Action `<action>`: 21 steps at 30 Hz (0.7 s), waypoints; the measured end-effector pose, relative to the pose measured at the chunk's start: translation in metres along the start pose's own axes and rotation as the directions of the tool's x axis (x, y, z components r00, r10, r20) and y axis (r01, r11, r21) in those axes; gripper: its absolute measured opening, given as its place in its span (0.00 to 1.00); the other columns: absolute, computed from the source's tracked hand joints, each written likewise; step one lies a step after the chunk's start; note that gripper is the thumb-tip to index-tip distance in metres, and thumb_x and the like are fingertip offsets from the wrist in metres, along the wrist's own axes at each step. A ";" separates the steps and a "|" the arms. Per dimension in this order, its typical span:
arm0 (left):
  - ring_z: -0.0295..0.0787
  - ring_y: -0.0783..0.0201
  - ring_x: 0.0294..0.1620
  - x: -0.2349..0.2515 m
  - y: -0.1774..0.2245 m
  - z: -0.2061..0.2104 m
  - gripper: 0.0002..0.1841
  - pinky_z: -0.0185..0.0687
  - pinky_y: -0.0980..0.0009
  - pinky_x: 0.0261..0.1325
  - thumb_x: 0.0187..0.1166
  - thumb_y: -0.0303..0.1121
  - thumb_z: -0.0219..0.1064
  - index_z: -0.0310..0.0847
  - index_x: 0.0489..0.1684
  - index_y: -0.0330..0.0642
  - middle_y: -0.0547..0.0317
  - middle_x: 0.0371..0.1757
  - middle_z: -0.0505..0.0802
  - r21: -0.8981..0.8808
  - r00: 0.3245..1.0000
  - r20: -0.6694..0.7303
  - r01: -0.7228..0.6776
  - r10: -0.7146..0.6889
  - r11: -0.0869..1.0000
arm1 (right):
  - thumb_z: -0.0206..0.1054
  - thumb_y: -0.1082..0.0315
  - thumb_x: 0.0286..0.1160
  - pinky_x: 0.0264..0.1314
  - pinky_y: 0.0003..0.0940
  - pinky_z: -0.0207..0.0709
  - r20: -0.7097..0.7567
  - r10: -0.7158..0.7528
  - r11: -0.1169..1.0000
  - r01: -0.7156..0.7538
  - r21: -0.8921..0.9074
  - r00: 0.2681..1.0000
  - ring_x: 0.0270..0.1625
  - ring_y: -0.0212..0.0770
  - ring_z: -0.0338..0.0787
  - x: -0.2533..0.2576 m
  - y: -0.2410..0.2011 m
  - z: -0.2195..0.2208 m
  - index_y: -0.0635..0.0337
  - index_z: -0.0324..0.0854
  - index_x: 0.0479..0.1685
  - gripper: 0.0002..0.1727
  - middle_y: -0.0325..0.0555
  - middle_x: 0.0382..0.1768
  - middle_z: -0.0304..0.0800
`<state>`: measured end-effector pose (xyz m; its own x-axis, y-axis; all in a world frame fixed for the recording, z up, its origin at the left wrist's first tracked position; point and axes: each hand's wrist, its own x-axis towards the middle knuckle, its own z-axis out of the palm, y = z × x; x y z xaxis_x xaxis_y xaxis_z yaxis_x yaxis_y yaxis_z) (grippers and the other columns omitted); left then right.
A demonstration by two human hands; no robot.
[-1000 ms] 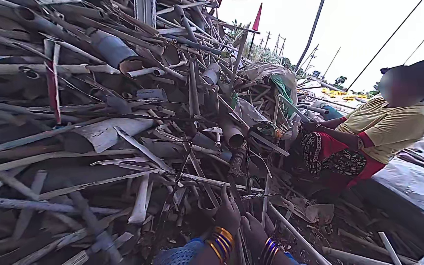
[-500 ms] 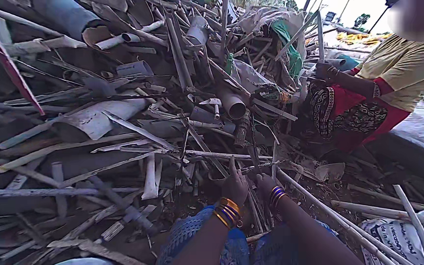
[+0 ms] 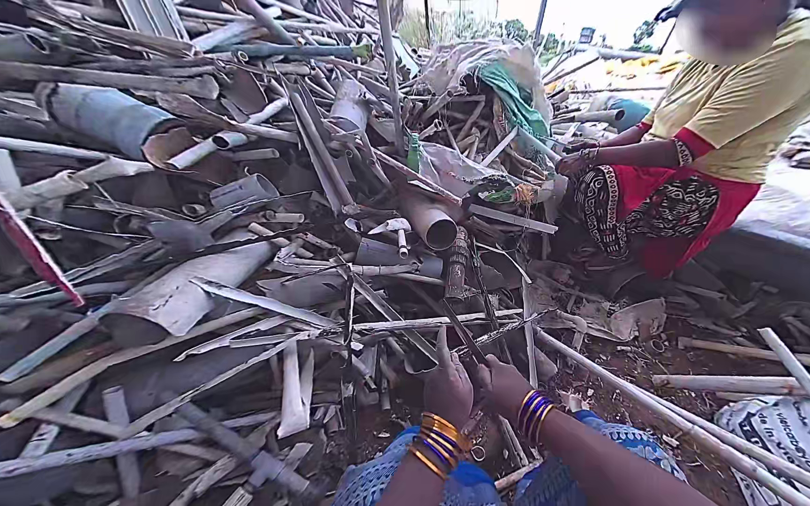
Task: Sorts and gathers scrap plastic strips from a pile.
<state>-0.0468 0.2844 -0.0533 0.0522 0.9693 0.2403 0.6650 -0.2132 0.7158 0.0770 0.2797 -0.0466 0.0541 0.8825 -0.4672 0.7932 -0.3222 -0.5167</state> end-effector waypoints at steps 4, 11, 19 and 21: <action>0.93 0.32 0.31 0.002 -0.006 0.000 0.27 0.85 0.38 0.38 0.87 0.24 0.51 0.62 0.86 0.26 0.31 0.34 0.93 -0.059 0.988 -0.114 -0.107 0.100 0.992 | 0.39 0.56 0.97 0.69 0.59 0.75 -0.015 -0.042 0.998 0.043 0.042 0.999 0.66 0.63 0.87 -0.004 0.005 0.001 0.68 0.70 0.74 0.27 0.69 0.59 0.86; 0.95 0.32 0.37 -0.005 0.000 0.000 0.30 0.88 0.41 0.45 0.88 0.24 0.53 0.53 0.90 0.24 0.28 0.40 0.94 0.065 0.990 0.014 -0.141 0.140 0.988 | 0.39 0.56 0.97 0.73 0.59 0.73 -0.033 0.001 0.997 0.002 0.072 0.999 0.70 0.63 0.85 -0.002 0.007 0.000 0.70 0.69 0.76 0.28 0.70 0.64 0.84; 0.94 0.35 0.32 -0.009 0.000 0.002 0.29 0.87 0.43 0.41 0.88 0.24 0.52 0.54 0.89 0.24 0.32 0.34 0.93 0.070 0.979 0.052 -0.200 0.196 0.977 | 0.38 0.58 0.97 0.76 0.56 0.71 -0.037 0.090 0.990 -0.085 0.116 0.995 0.73 0.61 0.83 0.008 0.022 -0.009 0.72 0.69 0.77 0.28 0.70 0.68 0.82; 0.94 0.34 0.36 -0.006 0.004 -0.001 0.30 0.86 0.42 0.46 0.90 0.25 0.50 0.51 0.91 0.27 0.31 0.38 0.94 0.070 0.990 0.084 -0.116 0.111 0.991 | 0.40 0.58 0.97 0.71 0.58 0.73 -0.060 -0.050 0.994 0.056 0.099 0.997 0.66 0.63 0.86 -0.013 0.007 0.002 0.72 0.70 0.75 0.26 0.70 0.60 0.85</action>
<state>-0.0450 0.2771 -0.0514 0.1876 0.9466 0.2621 0.7046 -0.3156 0.6356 0.0808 0.2655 -0.0454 0.0506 0.9166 -0.3967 0.7311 -0.3045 -0.6105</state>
